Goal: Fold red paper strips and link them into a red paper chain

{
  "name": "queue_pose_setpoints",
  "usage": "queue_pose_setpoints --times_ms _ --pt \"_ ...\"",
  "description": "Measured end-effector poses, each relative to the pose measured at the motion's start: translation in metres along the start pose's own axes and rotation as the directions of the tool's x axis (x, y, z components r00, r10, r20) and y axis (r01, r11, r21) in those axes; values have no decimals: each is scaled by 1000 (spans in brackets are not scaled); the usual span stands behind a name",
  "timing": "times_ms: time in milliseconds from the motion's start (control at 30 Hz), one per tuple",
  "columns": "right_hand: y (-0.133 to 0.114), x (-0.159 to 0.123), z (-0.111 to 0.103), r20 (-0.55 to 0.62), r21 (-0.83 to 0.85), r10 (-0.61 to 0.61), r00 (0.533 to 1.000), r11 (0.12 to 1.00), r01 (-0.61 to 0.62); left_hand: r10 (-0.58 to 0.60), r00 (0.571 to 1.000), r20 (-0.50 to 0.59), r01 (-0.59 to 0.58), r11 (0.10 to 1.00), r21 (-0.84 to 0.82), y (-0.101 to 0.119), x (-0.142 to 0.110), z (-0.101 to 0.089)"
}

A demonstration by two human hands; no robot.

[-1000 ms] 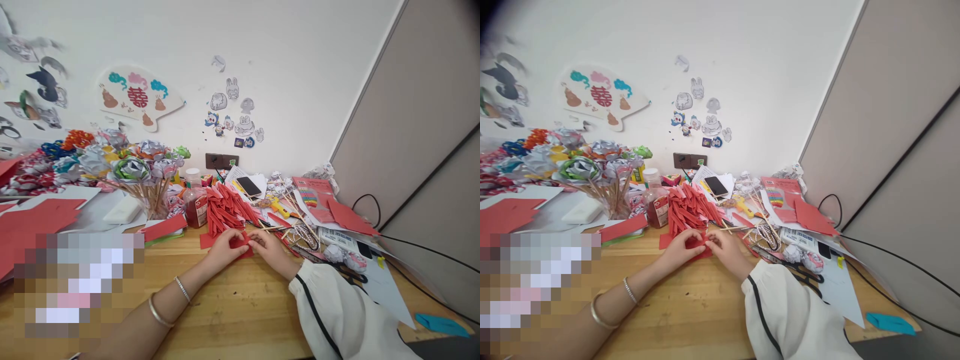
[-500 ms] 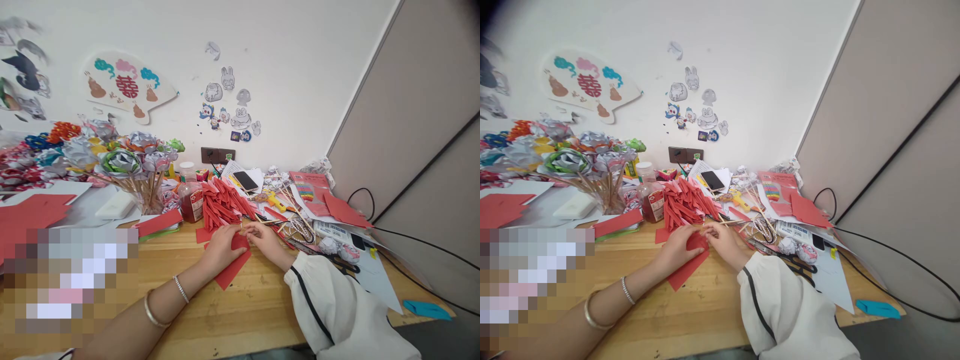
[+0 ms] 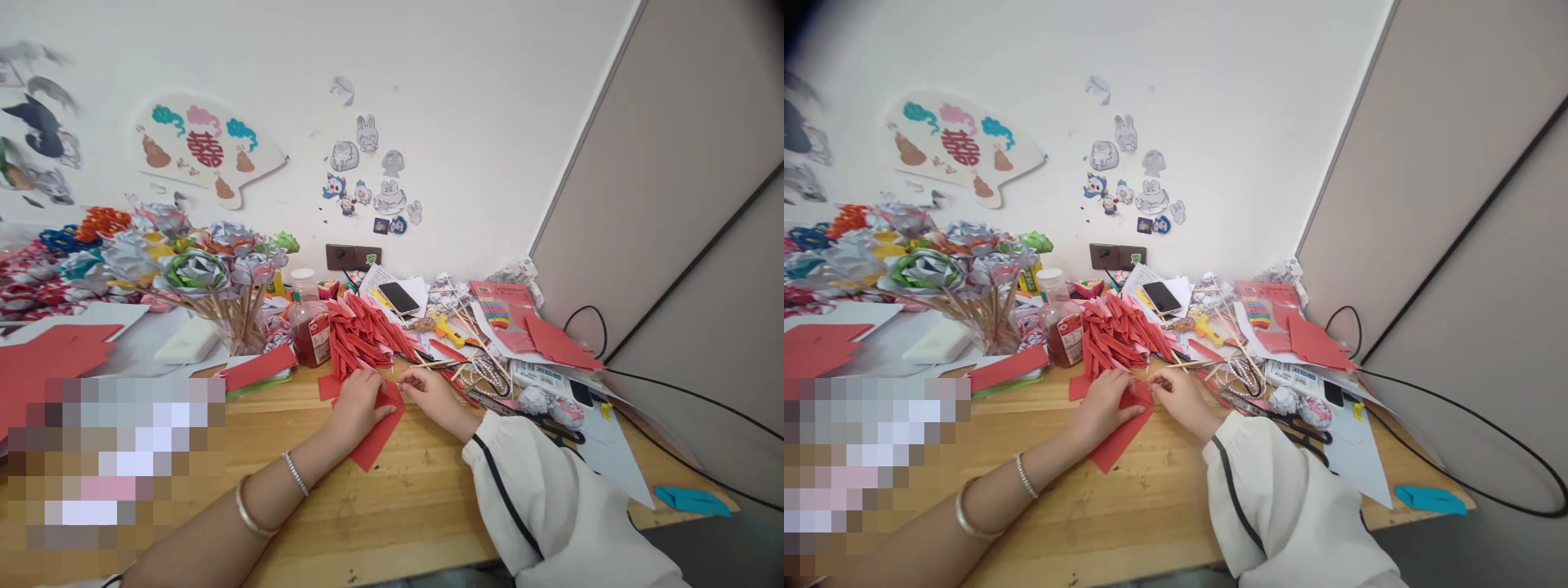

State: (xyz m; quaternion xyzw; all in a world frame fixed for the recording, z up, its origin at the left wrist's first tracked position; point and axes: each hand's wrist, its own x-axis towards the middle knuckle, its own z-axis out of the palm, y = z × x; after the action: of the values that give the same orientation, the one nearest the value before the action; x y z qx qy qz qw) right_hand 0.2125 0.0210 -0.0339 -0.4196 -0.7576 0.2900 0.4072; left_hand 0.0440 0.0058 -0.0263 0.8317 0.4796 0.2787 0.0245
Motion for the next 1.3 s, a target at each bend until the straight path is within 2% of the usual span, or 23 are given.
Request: queue_pose_setpoints --times_ms 200,300,433,533,633,800,1100,1300 --pt "-3 0 -1 20 -42 -1 1000 999 1 -7 999 37 10 996 -90 -2 2 2" --pt "-6 0 0 43 -21 -13 999 1000 14 -32 999 14 34 980 -197 -2 4 1" --pt "-7 -1 1 51 78 6 999 997 -10 -163 983 -79 118 906 -407 -2 6 -4" --pt "-7 -2 1 33 94 19 999 995 -22 -248 959 -133 156 862 -482 0 6 -7" --pt "-9 -2 0 24 105 16 1000 994 -19 -286 947 -145 157 808 -568 3 6 -11" --pt "-7 1 -2 -29 189 52 998 981 -46 -295 954 -42 164 638 -753 11 7 -15" --pt "-7 3 -3 -85 297 88 993 953 -59 -182 976 122 201 523 -828 14 6 -10" --pt "-4 3 -1 -61 374 113 992 924 -83 -200 968 154 227 426 -876 19 5 -7"
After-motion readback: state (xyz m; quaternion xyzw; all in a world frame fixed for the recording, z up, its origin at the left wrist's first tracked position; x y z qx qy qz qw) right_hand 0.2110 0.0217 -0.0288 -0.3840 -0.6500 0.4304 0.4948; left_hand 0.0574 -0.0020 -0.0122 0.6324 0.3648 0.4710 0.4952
